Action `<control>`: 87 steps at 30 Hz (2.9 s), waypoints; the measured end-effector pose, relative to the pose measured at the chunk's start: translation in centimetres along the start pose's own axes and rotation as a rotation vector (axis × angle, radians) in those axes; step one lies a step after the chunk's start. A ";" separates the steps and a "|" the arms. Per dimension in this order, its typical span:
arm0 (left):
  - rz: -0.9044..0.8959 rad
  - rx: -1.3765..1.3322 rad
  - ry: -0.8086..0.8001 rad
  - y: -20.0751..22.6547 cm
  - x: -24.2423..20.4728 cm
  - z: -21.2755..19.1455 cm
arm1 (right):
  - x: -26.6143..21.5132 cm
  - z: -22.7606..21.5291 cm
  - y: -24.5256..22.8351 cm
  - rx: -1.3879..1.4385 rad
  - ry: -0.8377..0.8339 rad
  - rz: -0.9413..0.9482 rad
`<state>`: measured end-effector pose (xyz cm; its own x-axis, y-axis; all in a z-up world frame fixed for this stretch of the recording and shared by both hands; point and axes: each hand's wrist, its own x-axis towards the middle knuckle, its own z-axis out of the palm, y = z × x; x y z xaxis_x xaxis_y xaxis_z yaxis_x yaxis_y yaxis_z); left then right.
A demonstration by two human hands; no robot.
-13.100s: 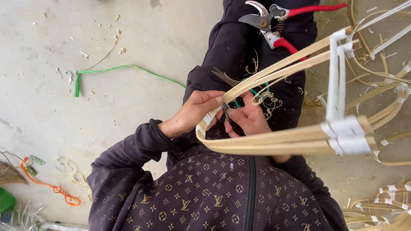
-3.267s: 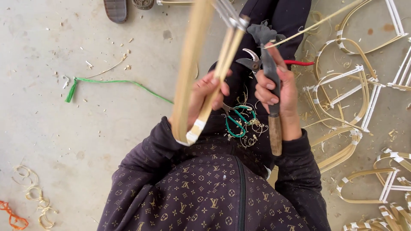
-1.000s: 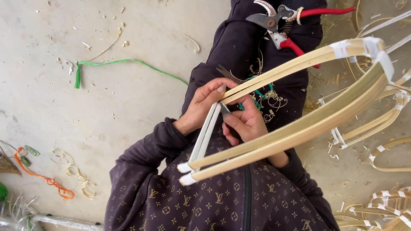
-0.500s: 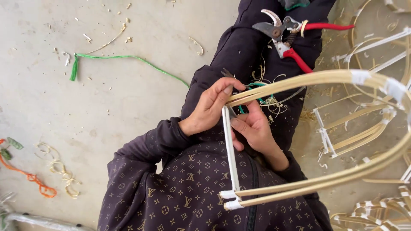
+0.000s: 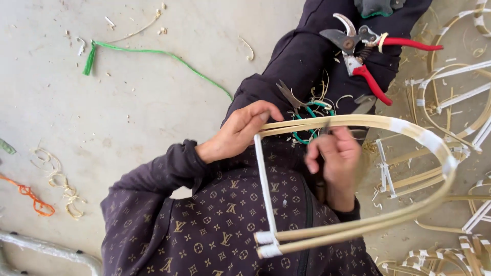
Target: Assemble and trim small bamboo frames using clippers and tape.
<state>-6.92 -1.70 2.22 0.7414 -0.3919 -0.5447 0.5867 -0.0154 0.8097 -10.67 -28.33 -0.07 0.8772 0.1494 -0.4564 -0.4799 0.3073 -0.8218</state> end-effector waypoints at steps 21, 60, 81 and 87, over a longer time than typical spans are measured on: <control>0.341 -0.234 0.037 -4.0 1.1 1.9 | 0.8 2.7 -0.7 -0.069 -0.265 -0.049; 0.441 -0.190 0.059 -1.9 2.0 3.4 | 1.1 2.9 -0.6 0.185 -0.471 0.176; 0.345 -0.317 0.028 -3.2 1.5 3.1 | 1.7 0.0 0.2 0.125 -0.230 0.063; 0.339 -0.256 0.044 -1.4 1.5 3.1 | 1.4 3.3 -2.7 0.043 -0.454 0.177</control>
<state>-7.69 -5.12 0.96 0.9163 -0.2959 -0.2700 0.3648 0.3384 0.8674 -8.13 -25.89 2.63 0.7060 0.5943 -0.3852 -0.6295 0.2774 -0.7258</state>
